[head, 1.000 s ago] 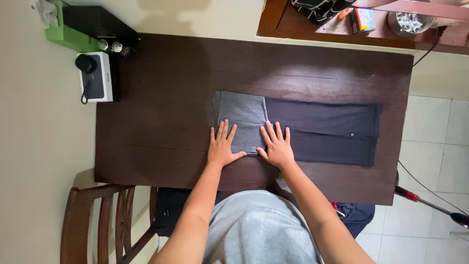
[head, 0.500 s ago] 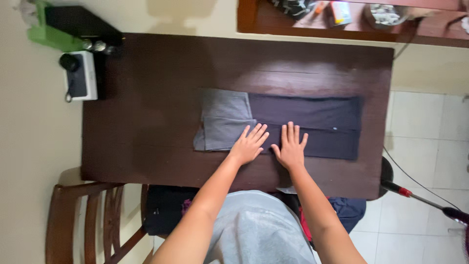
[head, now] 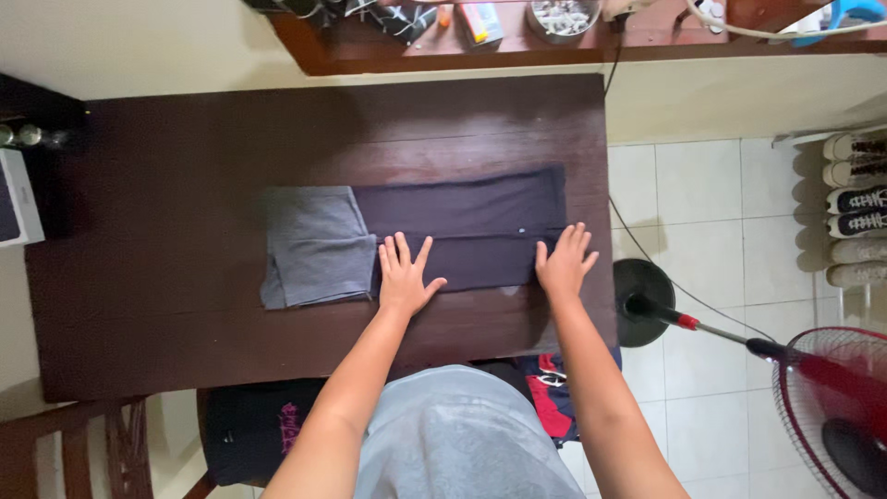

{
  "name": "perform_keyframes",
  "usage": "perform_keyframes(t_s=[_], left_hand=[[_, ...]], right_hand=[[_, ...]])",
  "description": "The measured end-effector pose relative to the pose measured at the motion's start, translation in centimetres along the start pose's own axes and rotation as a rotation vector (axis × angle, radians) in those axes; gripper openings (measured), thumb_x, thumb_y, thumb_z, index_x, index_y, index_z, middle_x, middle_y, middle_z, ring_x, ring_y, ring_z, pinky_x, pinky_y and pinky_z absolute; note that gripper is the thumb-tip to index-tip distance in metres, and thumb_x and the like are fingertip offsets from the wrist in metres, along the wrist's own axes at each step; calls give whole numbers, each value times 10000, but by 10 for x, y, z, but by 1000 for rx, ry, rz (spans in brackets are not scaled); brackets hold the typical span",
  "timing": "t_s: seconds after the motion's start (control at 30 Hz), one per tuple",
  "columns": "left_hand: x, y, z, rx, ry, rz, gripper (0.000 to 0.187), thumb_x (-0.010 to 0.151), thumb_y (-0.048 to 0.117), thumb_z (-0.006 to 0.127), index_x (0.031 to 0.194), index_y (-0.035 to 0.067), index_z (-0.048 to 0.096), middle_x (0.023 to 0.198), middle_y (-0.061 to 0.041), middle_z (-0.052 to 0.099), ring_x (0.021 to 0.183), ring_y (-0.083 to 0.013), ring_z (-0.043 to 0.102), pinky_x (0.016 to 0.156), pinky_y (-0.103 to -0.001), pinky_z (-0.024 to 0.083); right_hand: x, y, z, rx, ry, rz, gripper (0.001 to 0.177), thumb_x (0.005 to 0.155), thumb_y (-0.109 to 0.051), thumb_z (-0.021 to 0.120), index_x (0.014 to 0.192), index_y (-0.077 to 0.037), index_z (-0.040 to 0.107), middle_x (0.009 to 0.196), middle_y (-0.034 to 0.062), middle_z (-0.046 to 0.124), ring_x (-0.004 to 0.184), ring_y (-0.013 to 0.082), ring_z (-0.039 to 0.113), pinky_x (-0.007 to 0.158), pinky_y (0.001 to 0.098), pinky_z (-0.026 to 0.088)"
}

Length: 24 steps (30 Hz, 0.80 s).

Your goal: The person folds several t-shirts one by one on a wooden table. They smooth each shirt, fold the sides and bottom up, then place the folded shirt on a chair. The process is repeated for multiple shirts.

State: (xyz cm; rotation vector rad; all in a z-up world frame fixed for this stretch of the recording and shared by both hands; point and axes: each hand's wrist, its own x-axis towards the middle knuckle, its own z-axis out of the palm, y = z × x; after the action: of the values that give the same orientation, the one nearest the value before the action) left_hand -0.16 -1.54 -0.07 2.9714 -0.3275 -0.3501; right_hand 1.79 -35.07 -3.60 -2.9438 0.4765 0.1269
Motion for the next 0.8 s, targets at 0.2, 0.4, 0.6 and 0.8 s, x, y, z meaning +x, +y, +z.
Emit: perform_keyframes(t_s=[0.2,0.4,0.6,0.8], left_hand=[[9,22,2,66,-15,-127,966,875,786,497,1637,254,231,1589,-373,221,1473,-578,187,1212,-626,132],[7,23,-1,66,-61,-145,978,856,777,517,1636,281,195,1608,-356,177,1493,-557,142,1212,-608,127],[8,24,5,48,-42,-162,973,860,765,539,1634,288,195,1608,-355,180,1495,-552,143,1213,-603,138],[10,20,3,50,20,-132,944,884,732,560,1634,228,286,1575,-350,271,1484,-535,217,1218,-639,159]], right_hand=[[18,-15,-13,188,-60,182,540,843,-344,791,1282,-82,620,1443,159,538,1340,380,505,1053,557,446],[42,8,0,439,-69,127,616,756,-318,892,1179,27,608,1078,227,698,1019,415,676,869,483,543],[60,32,-5,1105,-623,422,405,806,-204,833,1125,-4,684,1036,108,746,934,217,712,810,359,576],[58,32,-17,1365,-616,370,371,887,-77,785,1193,33,605,1040,129,688,948,235,674,824,399,574]])
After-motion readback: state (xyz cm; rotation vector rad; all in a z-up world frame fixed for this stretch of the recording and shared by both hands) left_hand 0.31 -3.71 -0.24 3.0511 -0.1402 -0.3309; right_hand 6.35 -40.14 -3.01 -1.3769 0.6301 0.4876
